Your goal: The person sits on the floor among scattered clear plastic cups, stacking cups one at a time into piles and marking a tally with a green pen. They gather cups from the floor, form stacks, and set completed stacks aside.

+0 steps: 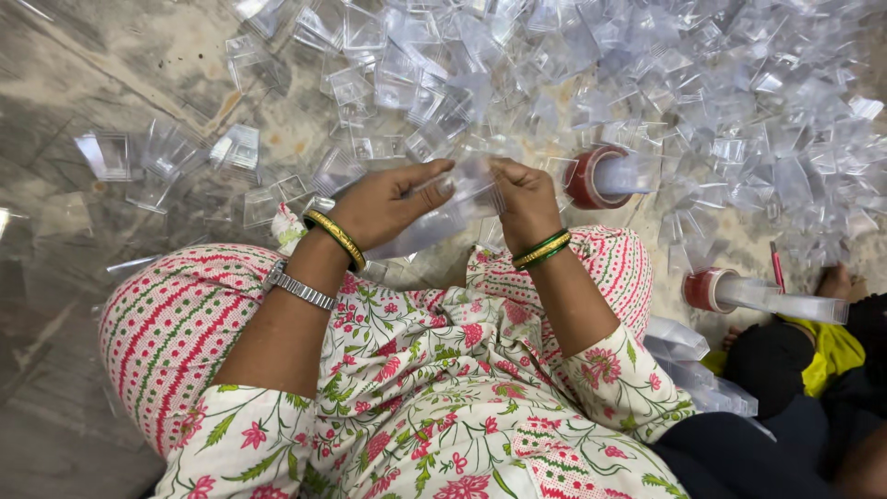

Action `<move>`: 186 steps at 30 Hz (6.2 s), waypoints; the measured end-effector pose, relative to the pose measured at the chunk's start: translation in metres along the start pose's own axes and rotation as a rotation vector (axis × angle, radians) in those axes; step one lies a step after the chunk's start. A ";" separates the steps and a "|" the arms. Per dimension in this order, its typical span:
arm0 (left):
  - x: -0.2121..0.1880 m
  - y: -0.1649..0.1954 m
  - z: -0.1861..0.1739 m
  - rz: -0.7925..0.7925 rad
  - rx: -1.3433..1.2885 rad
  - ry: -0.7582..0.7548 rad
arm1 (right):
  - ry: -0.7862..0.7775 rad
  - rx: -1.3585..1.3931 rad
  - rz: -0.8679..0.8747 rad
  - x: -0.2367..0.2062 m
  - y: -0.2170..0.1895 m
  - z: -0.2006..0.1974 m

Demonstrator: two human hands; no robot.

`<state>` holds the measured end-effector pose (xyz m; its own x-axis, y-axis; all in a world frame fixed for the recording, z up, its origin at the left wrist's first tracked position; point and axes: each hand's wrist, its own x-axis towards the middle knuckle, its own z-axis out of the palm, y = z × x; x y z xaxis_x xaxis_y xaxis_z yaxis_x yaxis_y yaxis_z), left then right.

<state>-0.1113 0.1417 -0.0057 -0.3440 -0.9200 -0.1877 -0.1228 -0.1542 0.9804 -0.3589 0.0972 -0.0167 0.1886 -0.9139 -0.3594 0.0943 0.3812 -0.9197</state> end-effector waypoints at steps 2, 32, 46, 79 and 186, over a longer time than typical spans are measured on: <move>0.000 0.000 0.000 -0.044 0.034 0.031 | 0.012 -0.046 -0.004 -0.002 0.008 0.000; -0.002 -0.003 -0.002 -0.026 0.132 0.225 | -0.073 -0.417 -0.251 -0.002 -0.032 -0.005; -0.009 -0.019 -0.010 0.171 -0.100 0.211 | 0.106 -1.186 -0.216 0.021 0.012 -0.003; -0.010 -0.098 -0.020 0.280 0.216 0.419 | 0.190 -0.652 -0.395 0.022 0.060 0.005; 0.005 -0.071 0.012 0.018 -0.647 0.691 | -0.056 -0.209 -0.362 -0.024 -0.003 0.112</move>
<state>-0.1160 0.1520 -0.0767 0.3122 -0.9018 -0.2987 0.4887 -0.1172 0.8646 -0.2540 0.1338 0.0124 0.2327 -0.9725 -0.0036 -0.0355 -0.0048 -0.9994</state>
